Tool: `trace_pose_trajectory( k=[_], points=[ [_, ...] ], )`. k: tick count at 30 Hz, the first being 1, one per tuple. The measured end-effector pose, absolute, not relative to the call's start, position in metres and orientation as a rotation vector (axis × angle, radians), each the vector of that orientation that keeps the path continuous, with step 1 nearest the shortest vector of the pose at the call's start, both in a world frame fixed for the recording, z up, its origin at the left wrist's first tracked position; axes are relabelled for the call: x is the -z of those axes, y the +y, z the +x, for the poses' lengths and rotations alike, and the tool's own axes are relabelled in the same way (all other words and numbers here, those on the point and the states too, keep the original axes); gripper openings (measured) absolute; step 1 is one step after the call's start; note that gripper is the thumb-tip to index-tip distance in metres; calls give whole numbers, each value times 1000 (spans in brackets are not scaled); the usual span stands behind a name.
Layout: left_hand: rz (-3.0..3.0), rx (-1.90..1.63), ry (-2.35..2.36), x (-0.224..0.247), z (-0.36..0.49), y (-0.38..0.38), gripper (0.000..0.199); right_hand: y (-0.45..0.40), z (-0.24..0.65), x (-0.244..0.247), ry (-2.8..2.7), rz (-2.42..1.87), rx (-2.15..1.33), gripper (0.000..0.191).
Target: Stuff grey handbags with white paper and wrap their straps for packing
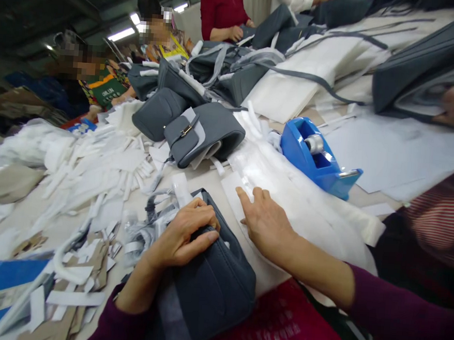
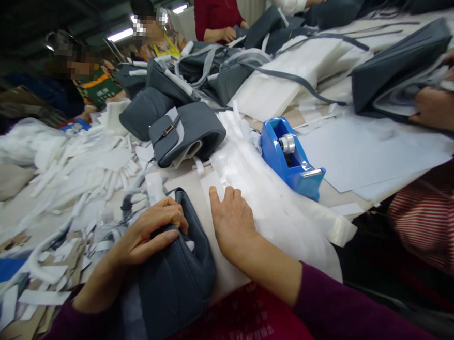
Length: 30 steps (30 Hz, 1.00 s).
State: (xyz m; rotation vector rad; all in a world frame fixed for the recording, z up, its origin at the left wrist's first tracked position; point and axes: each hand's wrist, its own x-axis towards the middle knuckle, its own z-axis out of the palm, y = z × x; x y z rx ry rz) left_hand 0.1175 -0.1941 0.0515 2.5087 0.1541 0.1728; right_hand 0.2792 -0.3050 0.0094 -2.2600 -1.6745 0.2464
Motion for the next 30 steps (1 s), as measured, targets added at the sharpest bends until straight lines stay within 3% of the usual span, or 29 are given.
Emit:
trace_pose_trajectory(
  k=[4, 11, 17, 30],
  points=[
    [2505, -224, 156, -54, 114, -196, 25, -288, 283, -1, -1643, -2275, -379, 51],
    [2454, -280, 124, -54, 113, -195, 23, -296, 312, -19, -1320, -1776, -646, 41],
    [2458, -280, 141, -55, 114, -195, 22, -310, 302, -29, -1358, -1545, -1166, 50],
    [2424, -267, 103, -50, 117, -193, 18, -283, 278, 9, -1123, -1503, -1279, 53]
  ],
)
